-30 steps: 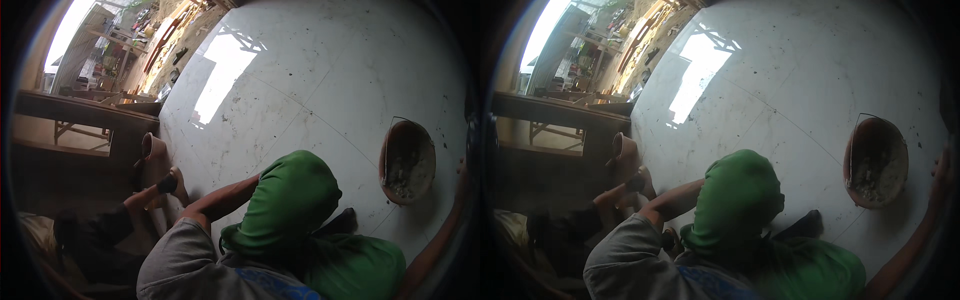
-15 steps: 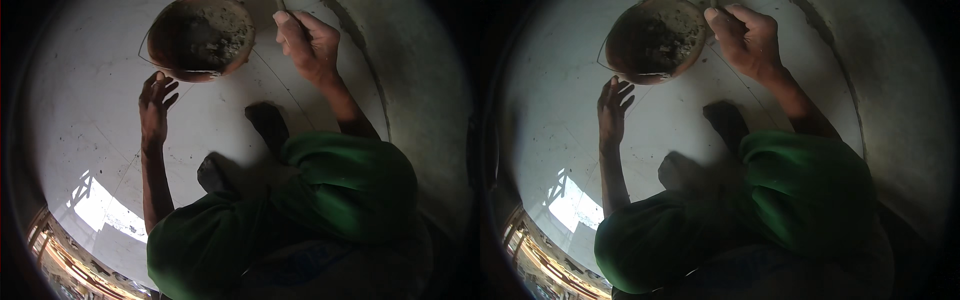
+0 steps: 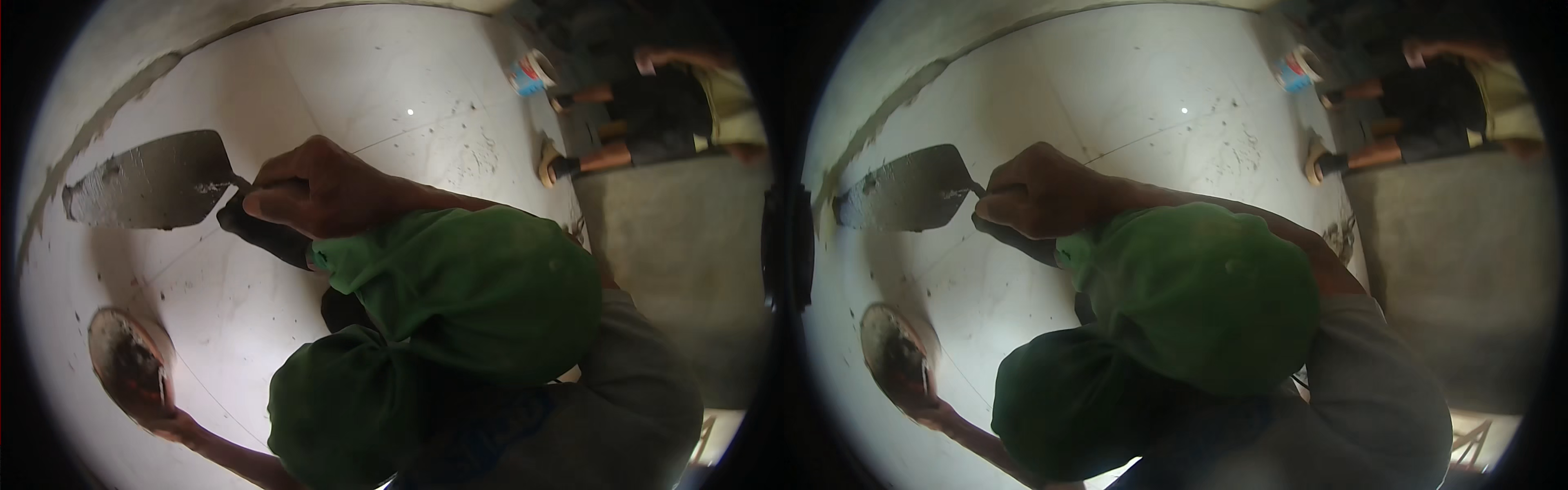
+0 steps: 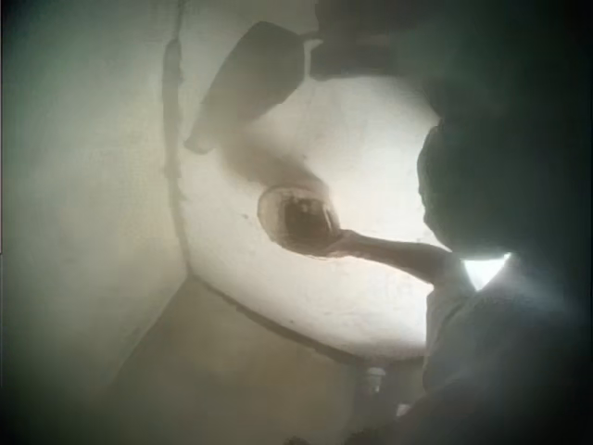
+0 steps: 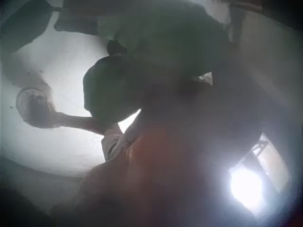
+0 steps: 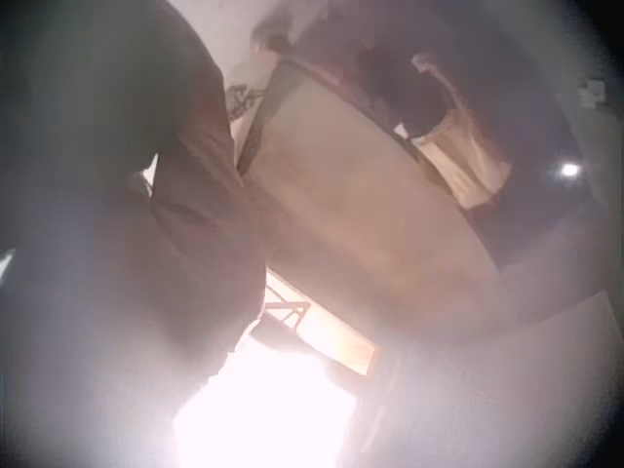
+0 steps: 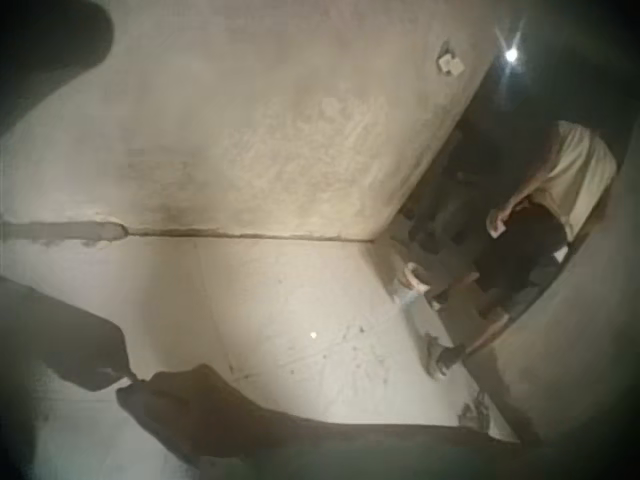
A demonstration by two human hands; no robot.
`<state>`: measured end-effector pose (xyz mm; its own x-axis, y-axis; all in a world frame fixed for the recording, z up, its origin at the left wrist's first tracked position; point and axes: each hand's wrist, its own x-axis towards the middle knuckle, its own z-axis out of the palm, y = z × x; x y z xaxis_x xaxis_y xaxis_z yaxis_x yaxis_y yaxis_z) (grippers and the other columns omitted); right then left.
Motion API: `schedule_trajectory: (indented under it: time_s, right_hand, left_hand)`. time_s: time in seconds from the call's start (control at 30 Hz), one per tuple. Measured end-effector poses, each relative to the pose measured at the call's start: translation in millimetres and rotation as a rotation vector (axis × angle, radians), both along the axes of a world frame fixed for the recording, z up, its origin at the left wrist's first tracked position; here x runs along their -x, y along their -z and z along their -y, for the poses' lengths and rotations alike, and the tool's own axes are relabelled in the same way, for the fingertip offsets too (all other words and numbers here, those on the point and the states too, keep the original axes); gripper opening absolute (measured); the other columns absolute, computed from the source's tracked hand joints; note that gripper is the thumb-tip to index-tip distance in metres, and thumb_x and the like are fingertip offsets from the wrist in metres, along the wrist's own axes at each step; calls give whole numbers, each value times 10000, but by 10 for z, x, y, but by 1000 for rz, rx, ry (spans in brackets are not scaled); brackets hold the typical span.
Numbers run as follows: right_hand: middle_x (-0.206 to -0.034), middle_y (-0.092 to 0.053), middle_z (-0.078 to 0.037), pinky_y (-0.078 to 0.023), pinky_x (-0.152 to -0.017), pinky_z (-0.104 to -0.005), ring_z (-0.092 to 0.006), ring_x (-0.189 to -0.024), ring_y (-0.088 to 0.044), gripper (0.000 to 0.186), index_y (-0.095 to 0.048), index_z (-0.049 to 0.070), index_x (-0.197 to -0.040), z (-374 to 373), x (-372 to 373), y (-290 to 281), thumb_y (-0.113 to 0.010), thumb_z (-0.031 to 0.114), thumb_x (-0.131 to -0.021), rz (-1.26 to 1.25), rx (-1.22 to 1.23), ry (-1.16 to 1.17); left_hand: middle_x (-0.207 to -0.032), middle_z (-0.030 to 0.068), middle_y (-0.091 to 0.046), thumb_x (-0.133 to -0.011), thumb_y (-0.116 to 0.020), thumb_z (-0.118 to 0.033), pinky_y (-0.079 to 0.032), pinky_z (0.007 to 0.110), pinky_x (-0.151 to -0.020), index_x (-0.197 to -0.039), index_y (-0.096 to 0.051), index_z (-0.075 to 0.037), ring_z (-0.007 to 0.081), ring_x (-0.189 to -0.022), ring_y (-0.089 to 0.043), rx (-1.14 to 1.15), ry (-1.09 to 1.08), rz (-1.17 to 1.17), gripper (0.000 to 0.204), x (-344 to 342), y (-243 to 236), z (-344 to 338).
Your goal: The person applies mortar to the joint between the floor tiles and the wall using a trowel. They scoop mortar from a bucket and smooth it along the edge of the wall.
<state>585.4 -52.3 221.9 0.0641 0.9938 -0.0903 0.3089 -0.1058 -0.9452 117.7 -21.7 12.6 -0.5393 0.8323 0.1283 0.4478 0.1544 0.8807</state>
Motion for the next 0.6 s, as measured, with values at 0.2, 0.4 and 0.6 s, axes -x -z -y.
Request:
schedule_trajectory:
  time_s: [0.2,0.4,0.6]
  right_hand:
    - [-706,-678,-111,-488,-634,-341,-141,-655,-590,309,-772,-22,-1081,801,-609,-246,-684,265,-1008,73,169,183]
    - [-701,-650,-41,-467,-595,-319,-116,-629,-569,252,-762,-14,-1020,1116,-1275,-377,-674,222,-1011,297,245,372]
    - [-690,-600,-23,-463,-605,-341,-108,-649,-523,274,-712,-10,-920,869,-1451,-123,-683,240,-1028,73,277,466]
  left_hand:
    - [-1152,130,-655,-994,-574,45,-561,397,-930,-1367,-570,-16,239,-1095,-634,14,48,-93,378,-220,-210,58]
    - [-1186,142,-656,-1002,-582,9,-559,406,-948,-1376,-558,0,256,-1112,-639,57,30,-131,374,-214,-343,79]
    - [-1220,155,-656,-1010,-589,-26,-558,416,-966,-1384,-547,16,273,-1129,-644,64,55,-211,379,-507,-561,108]
